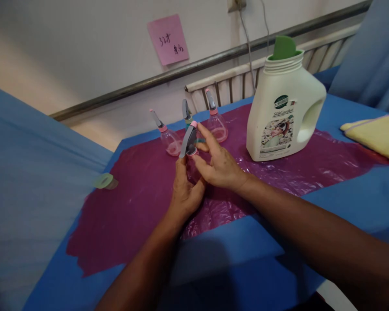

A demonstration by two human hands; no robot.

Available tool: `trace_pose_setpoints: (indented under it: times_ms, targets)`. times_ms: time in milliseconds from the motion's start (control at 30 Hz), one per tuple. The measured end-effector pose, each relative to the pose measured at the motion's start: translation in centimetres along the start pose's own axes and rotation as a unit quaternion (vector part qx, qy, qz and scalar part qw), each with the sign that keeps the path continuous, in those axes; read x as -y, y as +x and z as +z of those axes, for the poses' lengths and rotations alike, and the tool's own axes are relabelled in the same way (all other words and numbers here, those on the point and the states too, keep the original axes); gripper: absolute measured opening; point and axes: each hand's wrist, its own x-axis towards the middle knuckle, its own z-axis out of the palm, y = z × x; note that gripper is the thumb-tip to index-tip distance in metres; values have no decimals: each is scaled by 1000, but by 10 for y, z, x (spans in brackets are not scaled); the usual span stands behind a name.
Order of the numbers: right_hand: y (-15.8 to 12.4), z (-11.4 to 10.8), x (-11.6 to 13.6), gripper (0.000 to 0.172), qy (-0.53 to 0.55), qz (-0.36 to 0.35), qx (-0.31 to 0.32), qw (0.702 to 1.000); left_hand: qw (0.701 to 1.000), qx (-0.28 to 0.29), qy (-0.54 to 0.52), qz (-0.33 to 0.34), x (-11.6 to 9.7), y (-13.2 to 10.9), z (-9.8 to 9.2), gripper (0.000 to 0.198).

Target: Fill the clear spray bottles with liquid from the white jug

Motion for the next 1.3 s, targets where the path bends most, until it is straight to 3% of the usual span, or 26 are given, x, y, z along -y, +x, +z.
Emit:
trace_pose_setpoints:
  times_ms: [233, 433, 633, 733, 867, 1300]
  targets:
    - [4, 2, -1, 100, -6, -30, -42, 999, 1000, -8, -1, 6, -2, 1, 1, 73]
    - [-1, 1, 5, 91, 4, -33, 4, 999, 1000, 1, 8, -1, -4, 1, -1, 79]
    - [2, 2, 0, 92, -22, -53, -50, 997, 1000, -2, 7, 9, -5, 2, -1, 76]
    - [2, 2, 1, 99, -28, -48, -47, 997, 1000, -6, 3, 6, -5, 2, 0, 73]
    - [-2, 3, 6, 92, -18, -31, -16, 999, 1000, -6, -4, 2, -5, 2, 0, 72]
    - [4, 10, -1, 84, 24, -18, -68, 997, 1000, -10, 13, 5, 0, 2, 0, 74]
